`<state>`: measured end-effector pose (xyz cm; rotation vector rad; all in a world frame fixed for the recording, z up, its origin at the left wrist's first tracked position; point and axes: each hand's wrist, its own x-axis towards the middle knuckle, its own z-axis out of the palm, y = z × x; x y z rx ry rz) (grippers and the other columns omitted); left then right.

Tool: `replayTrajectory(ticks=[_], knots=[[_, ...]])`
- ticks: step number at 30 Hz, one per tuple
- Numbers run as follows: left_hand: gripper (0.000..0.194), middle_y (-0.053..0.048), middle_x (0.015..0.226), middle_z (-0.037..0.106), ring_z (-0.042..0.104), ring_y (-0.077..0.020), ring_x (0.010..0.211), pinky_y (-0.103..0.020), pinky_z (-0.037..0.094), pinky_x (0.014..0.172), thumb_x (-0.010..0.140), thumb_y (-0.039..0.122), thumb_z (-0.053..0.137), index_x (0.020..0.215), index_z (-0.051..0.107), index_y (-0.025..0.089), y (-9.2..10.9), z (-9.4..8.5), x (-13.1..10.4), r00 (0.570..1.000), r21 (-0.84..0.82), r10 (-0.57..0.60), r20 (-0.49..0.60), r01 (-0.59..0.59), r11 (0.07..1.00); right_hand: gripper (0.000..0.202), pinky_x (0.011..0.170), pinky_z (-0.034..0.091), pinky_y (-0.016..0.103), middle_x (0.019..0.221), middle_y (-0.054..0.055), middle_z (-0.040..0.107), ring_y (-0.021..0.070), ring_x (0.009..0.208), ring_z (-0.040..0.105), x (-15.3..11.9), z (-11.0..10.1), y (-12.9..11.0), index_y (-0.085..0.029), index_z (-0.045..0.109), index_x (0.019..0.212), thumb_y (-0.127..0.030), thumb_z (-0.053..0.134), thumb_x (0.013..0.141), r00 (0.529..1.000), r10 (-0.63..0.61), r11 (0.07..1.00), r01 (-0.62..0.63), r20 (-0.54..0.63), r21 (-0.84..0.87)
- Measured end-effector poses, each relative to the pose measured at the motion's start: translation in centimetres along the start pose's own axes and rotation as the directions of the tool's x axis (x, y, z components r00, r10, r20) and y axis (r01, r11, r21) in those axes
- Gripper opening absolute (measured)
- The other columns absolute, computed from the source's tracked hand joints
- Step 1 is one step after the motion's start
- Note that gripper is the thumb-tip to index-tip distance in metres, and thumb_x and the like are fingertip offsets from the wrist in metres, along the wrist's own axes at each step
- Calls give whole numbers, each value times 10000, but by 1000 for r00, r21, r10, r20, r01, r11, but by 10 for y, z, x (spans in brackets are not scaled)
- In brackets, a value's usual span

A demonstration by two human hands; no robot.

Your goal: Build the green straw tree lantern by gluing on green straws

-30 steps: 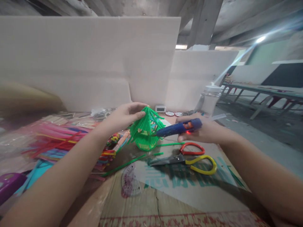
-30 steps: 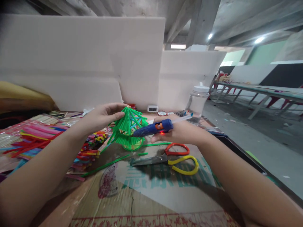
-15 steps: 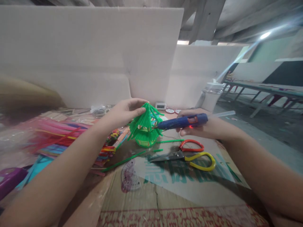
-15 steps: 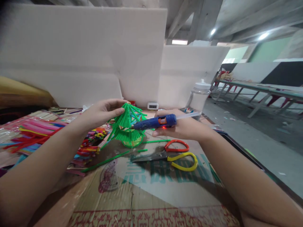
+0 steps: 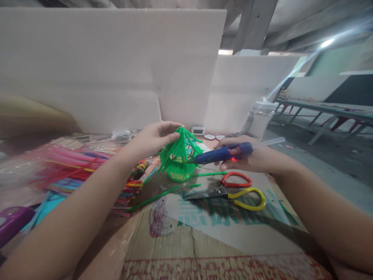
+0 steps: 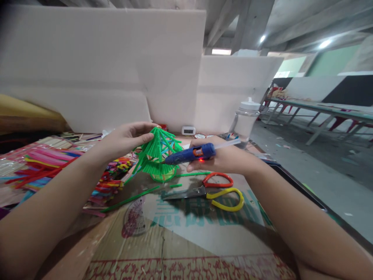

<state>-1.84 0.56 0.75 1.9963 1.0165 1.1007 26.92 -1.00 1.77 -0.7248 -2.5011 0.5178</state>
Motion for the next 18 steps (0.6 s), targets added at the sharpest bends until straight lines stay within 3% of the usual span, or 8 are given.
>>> replayTrajectory(ticks=[2,8,12,18], knots=[[425,-112,1187,691,647,-250,1047,-409,504,934,838,412,671,1176,657,154,0,0,0,1000,4,-4,-1,4,1000,338,700,482,267,979,49,701,181,837,632,0,1,1,-200,683,1021,-418,754,772,1000,2,1000,-2,-2,10],[424,-106,1212,685,639,-244,1073,-395,497,943,849,414,662,1189,647,160,-4,-2,1,1000,11,15,6,-15,1000,302,613,454,246,847,25,679,158,742,602,2,1,2,-180,666,914,-425,758,763,999,35,999,-35,13,18],[433,-109,1219,682,638,-246,1078,-399,492,955,848,418,663,1191,646,154,-4,-2,1,1000,10,13,11,-13,1000,297,611,461,243,893,33,682,155,756,599,3,2,0,-182,662,928,-419,752,772,999,35,999,-35,7,35],[445,-115,1200,689,641,-256,1068,-418,493,958,830,430,676,1176,657,152,-2,-1,1,1000,5,-2,-5,2,1000,293,514,397,234,646,-25,577,119,592,494,4,2,-5,-189,602,746,-440,752,763,1000,12,1000,-12,-5,-19]])
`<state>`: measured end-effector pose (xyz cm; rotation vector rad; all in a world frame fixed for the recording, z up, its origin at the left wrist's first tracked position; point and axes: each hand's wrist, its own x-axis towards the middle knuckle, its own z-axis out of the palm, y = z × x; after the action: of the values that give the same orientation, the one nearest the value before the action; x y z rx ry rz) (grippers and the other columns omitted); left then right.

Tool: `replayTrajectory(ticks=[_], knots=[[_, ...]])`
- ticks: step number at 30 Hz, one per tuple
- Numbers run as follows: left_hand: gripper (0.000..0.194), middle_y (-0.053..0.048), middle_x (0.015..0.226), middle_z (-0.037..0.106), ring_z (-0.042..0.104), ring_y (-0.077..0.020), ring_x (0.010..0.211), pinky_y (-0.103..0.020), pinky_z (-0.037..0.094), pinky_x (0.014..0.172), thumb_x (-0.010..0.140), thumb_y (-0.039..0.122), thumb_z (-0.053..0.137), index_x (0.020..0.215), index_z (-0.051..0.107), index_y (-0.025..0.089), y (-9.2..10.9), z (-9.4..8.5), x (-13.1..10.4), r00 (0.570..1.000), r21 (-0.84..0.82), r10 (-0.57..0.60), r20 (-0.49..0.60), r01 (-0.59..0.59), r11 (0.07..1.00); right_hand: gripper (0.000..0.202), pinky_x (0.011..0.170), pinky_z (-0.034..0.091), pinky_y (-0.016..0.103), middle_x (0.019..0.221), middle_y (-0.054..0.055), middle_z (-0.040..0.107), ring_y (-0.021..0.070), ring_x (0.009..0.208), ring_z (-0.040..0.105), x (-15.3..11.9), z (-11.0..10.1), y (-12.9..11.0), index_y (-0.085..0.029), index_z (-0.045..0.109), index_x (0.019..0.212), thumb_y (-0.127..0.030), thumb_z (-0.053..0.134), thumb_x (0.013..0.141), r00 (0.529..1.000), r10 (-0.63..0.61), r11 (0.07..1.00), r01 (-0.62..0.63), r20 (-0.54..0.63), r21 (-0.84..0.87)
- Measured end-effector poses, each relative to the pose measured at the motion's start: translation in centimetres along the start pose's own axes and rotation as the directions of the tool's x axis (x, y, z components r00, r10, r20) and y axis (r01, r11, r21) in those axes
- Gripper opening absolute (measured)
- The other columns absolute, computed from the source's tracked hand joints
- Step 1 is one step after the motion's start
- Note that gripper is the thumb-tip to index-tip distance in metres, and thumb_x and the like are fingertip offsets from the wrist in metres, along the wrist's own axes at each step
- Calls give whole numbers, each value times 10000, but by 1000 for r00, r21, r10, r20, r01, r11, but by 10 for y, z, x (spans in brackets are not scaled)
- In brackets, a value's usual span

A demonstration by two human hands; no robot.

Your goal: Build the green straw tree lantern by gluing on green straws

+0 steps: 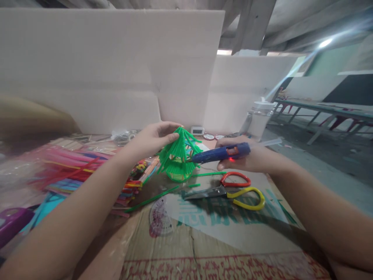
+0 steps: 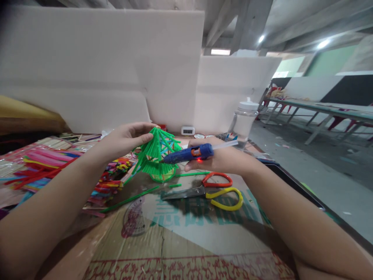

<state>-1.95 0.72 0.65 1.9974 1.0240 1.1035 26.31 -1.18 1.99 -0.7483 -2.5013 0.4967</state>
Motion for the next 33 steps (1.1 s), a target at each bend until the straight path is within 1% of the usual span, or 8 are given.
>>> replayTrajectory(ticks=[6,9,12,16,20,23,26,33], knots=[[429,-109,1190,692,643,-253,1061,-419,495,953,826,420,676,1165,661,157,1,1,0,1000,-6,-5,-2,5,1000,255,600,479,259,658,-13,625,168,695,602,0,1,0,-201,666,821,-430,758,757,1000,18,999,-18,-5,42],[431,-109,1195,690,642,-252,1063,-419,495,953,829,419,674,1168,655,154,1,1,0,1000,-12,-3,1,3,1000,316,720,525,277,873,35,722,206,874,662,-1,1,2,-195,702,969,-418,766,755,1000,26,998,-25,-9,57],[437,-111,1200,687,641,-249,1068,-408,495,954,832,422,674,1174,653,152,0,1,1,1000,-13,3,7,-3,1000,408,803,538,286,1113,66,720,224,1001,665,-1,3,7,-207,700,1100,-397,778,748,999,19,997,-17,-32,70],[440,-107,1199,688,642,-246,1066,-404,497,954,833,433,680,1181,657,165,-1,0,0,1000,-9,13,7,-12,1000,488,860,539,308,1230,56,690,230,1055,658,-2,5,13,-252,675,1204,-370,784,743,999,8,993,-3,-38,119],[440,-110,1192,689,646,-247,1053,-405,503,944,830,431,683,1175,658,159,-1,0,0,1000,-24,10,16,-10,1000,470,840,539,307,1185,61,701,225,1022,661,-2,4,12,-243,680,1173,-361,795,733,998,35,996,-30,-59,84],[432,-117,1194,688,646,-251,1051,-411,503,939,830,420,678,1163,656,145,0,1,0,1000,-30,12,19,-11,999,313,726,535,286,918,38,724,198,854,663,-2,2,6,-217,704,971,-395,791,729,997,62,996,-58,-55,67],[439,-115,1194,688,645,-253,1056,-414,502,940,830,422,675,1168,651,145,0,1,1,1000,-22,12,17,-12,1000,246,607,491,269,691,-4,639,163,682,603,0,1,-1,-201,649,757,-406,782,727,997,63,997,-61,-45,43],[420,-116,1203,685,646,-245,1051,-408,504,933,837,404,668,1166,652,144,0,0,0,1000,-12,20,21,-20,1000,292,720,527,290,889,42,709,215,852,663,-2,2,4,-189,691,903,-414,775,737,992,100,993,-94,-80,69]])
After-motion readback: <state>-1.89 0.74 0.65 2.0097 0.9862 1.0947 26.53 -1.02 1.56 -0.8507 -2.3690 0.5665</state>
